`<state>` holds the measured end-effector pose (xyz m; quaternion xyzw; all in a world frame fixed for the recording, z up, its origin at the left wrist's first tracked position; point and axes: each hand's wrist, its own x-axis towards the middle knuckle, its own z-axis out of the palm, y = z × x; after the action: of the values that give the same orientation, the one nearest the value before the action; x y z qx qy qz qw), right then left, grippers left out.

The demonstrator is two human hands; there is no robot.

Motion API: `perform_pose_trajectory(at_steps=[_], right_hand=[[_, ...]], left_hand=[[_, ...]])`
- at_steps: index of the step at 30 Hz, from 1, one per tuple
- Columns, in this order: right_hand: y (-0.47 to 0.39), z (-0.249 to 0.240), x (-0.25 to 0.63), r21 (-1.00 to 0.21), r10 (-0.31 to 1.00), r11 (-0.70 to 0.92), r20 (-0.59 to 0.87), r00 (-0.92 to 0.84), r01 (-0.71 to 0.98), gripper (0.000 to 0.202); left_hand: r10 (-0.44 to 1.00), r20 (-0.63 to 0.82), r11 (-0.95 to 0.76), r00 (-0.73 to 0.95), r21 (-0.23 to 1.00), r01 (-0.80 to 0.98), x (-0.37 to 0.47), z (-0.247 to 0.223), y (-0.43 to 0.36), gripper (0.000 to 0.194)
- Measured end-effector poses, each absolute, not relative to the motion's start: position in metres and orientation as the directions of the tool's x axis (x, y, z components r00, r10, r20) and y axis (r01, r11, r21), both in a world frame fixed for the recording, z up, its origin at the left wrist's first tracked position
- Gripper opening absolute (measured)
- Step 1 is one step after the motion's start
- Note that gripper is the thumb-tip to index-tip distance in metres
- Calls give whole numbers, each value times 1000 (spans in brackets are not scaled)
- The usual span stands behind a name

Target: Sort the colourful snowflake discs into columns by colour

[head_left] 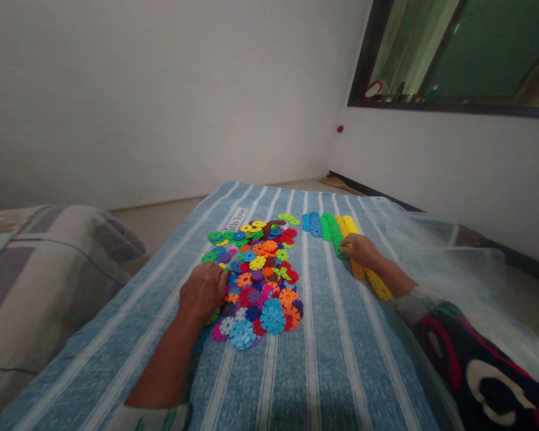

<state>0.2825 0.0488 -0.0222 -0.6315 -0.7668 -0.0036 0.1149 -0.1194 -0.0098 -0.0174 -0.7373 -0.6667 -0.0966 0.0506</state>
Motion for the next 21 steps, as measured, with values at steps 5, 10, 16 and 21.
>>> perform_pose_trajectory(at_steps=[5,10,16,21], right_hand=[[42,-22,256,-176,942,306,197,-271,936,16],[28,-13,218,-225,883,454,245,-400,862,15],[8,-3,157,-296,810,584,270,-520,756,15],[0,-1,111,-346,761,649,298,-577,677,26]], left_hand=[[967,253,-63,37,95,993,-120,-17,-11,33],[946,324,-90,-33,356,930,-124,-19,-10,36],[959,239,-66,-152,709,702,-116,-11,-15,33],[989,135,-84,-56,840,537,-101,-8,-22,34]])
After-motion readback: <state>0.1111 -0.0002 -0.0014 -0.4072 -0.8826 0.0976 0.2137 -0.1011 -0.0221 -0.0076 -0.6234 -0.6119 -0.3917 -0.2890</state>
